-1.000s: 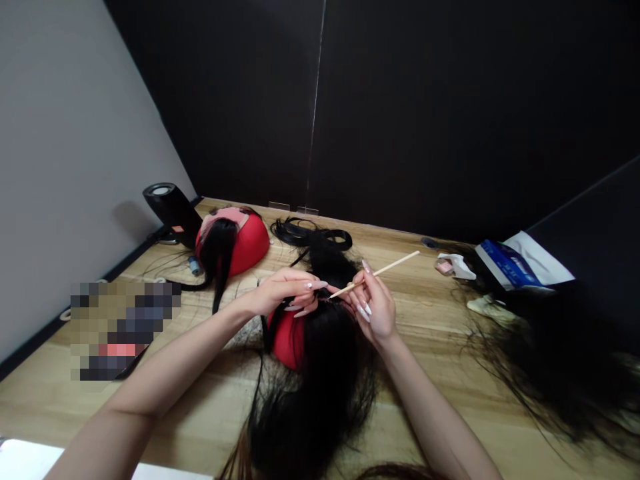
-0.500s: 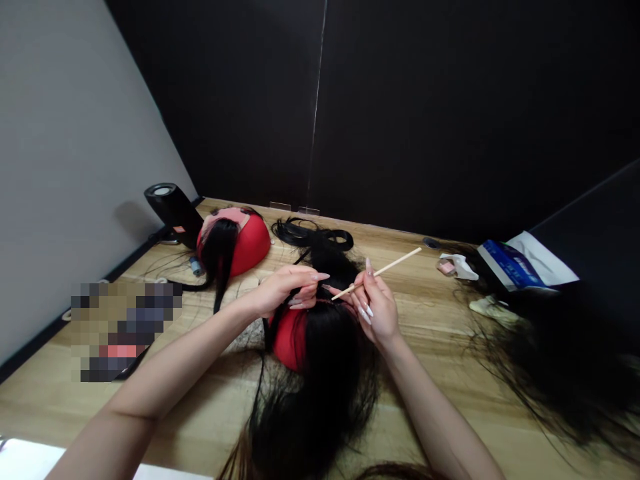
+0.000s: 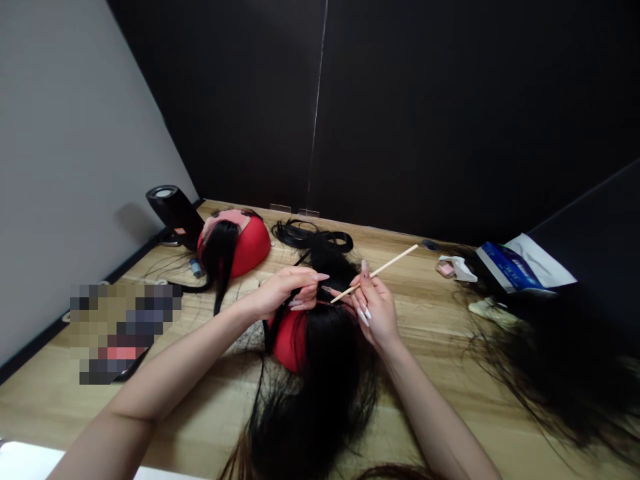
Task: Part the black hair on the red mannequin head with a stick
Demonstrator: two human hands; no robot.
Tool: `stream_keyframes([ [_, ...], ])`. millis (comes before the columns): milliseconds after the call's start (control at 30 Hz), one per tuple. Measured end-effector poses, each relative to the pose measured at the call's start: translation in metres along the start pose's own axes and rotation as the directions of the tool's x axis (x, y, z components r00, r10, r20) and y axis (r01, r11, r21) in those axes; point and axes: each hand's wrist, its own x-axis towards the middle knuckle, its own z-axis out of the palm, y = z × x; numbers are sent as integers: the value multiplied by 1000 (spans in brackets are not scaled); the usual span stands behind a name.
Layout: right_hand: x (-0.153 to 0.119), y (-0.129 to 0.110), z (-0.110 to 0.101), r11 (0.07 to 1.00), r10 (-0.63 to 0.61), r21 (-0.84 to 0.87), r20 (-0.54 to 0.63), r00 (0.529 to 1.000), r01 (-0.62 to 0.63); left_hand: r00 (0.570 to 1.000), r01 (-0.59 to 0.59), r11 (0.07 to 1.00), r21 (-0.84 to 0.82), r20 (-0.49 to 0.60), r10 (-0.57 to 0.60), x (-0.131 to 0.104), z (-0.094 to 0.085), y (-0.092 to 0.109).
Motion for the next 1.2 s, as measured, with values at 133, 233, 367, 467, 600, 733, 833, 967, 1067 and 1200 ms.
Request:
stream_keyframes([
  [133, 0, 2, 1, 1000, -15, -18, -60, 998, 14, 1000, 2, 1000, -25, -1, -2, 0, 0, 0],
  [233, 0, 3, 0, 999, -33, -40, -76, 997, 30, 1000, 11, 999, -30, -11, -12, 0, -1, -1],
  [367, 1, 4, -2, 999, -41, -34, -65, 997, 38, 1000, 7, 999, -52, -17, -8, 0, -2, -2],
  [467, 2, 4, -3, 999, -33, -14, -54, 998, 33, 1000, 5, 996, -92, -13, -6, 1, -2, -3],
  [600, 3, 3, -4, 1000, -24, 5, -31, 999, 24, 1000, -5, 992, -128, -1, 5, 2, -2, -4],
  [733, 2, 2, -2, 1000, -16, -8, -34, 999, 16, 1000, -7, 986, -168, -13, 5, 2, -2, -5],
  [833, 2, 3, -1, 999, -18, -39, -50, 999, 16, 1000, 0, 982, -189, -28, -6, 3, -2, -5],
  [967, 1, 3, -3, 998, -32, -54, -27, 999, 30, 999, 6, 981, -196, -43, -15, 3, -1, -4],
  [1067, 2, 2, -5, 997, -26, -67, -3, 1000, 26, 999, 7, 983, -181, -45, -15, 2, -1, -3],
  [1200, 3, 2, -8, 997, -19, -69, 34, 999, 21, 999, 5, 986, -169, -44, -13, 2, 0, -3],
])
